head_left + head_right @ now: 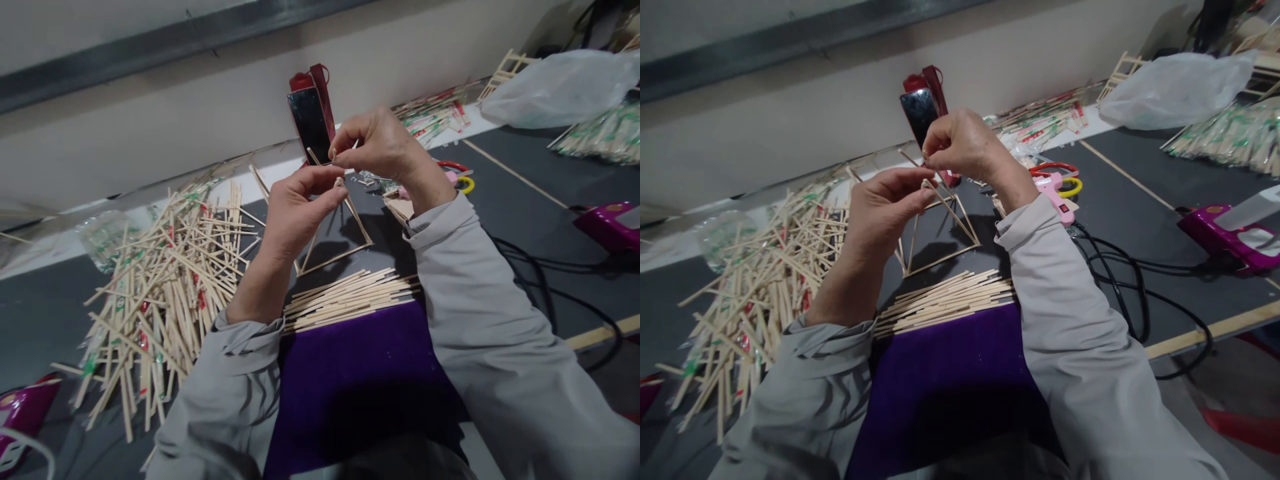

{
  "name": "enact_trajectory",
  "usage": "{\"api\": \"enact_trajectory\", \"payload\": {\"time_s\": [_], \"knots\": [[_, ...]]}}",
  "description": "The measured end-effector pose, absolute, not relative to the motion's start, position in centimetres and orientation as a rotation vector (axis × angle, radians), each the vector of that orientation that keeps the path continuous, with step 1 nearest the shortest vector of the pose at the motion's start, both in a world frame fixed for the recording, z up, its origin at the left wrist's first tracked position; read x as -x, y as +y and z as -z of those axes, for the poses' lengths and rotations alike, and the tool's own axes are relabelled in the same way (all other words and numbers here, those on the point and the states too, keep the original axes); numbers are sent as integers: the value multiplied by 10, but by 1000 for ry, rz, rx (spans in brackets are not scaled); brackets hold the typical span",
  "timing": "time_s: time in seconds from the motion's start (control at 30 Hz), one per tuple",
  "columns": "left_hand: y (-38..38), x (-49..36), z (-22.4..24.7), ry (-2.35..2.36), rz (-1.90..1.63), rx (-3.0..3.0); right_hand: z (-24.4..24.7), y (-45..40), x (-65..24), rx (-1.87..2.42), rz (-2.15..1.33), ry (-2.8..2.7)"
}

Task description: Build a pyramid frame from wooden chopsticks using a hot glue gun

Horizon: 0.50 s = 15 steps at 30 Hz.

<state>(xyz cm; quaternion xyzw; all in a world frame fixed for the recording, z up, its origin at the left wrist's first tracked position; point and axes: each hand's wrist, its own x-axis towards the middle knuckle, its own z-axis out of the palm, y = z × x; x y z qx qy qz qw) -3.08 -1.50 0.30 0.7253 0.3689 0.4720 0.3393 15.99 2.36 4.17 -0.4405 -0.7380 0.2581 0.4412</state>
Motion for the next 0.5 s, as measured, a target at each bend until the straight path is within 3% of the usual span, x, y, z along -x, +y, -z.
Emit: {"api": "enact_trajectory", "payload": {"time_s": [0.5], "knots": [[-12, 33, 0, 1003, -1260, -1885, -38, 23, -167, 1018, -706, -1895]]}}
